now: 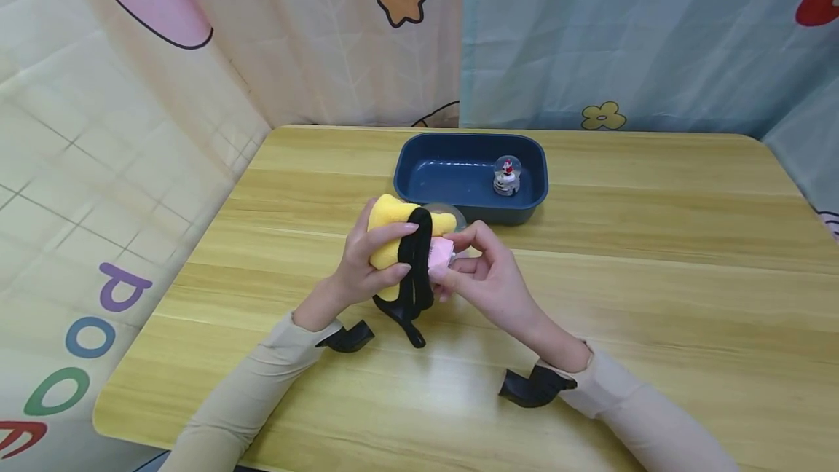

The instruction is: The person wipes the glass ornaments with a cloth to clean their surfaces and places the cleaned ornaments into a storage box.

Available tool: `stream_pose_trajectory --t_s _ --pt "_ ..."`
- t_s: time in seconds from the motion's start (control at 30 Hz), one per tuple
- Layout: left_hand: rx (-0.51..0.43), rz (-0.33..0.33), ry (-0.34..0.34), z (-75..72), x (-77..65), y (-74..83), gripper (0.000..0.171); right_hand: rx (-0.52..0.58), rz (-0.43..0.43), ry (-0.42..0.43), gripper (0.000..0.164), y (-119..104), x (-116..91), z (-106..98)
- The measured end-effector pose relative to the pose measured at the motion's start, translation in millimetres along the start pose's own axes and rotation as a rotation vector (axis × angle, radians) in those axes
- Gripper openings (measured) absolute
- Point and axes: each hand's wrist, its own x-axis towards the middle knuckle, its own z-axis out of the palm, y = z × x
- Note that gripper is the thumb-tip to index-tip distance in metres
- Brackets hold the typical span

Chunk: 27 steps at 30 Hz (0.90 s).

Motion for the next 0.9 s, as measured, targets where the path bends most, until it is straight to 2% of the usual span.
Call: stream_pose_trajectory --t_s 0.23,0.47,0.63,0.77,0.9 --pt "-0.021 0.004 0.008 0.6 1.7 1.6 0.036 -0.03 -0.155 -0.009 0.037 0.2 -2.9 1.8" --pt "-0.041 0.002 0.015 1.0 -1.3 2.3 0.035 -0.158 -0.265 0.032 0.04 3.0 -3.9 5.9" --pt "-0.063 0.005 0.019 1.4 -2.6 3.3 0.035 -0.221 -0.459 0.025 0.041 8.5 -1.4 6.2" --pt "-0.081 0.002 0.019 1.3 -1.6 4.1 0.035 -0.366 -0.613 0.045 0.046 9.6 1.3 5.0" --pt "-0.086 0.0 0.018 0.3 -0.8 4.5 0.036 -0.566 -0.727 0.083 0.046 8.9 3.3 3.0"
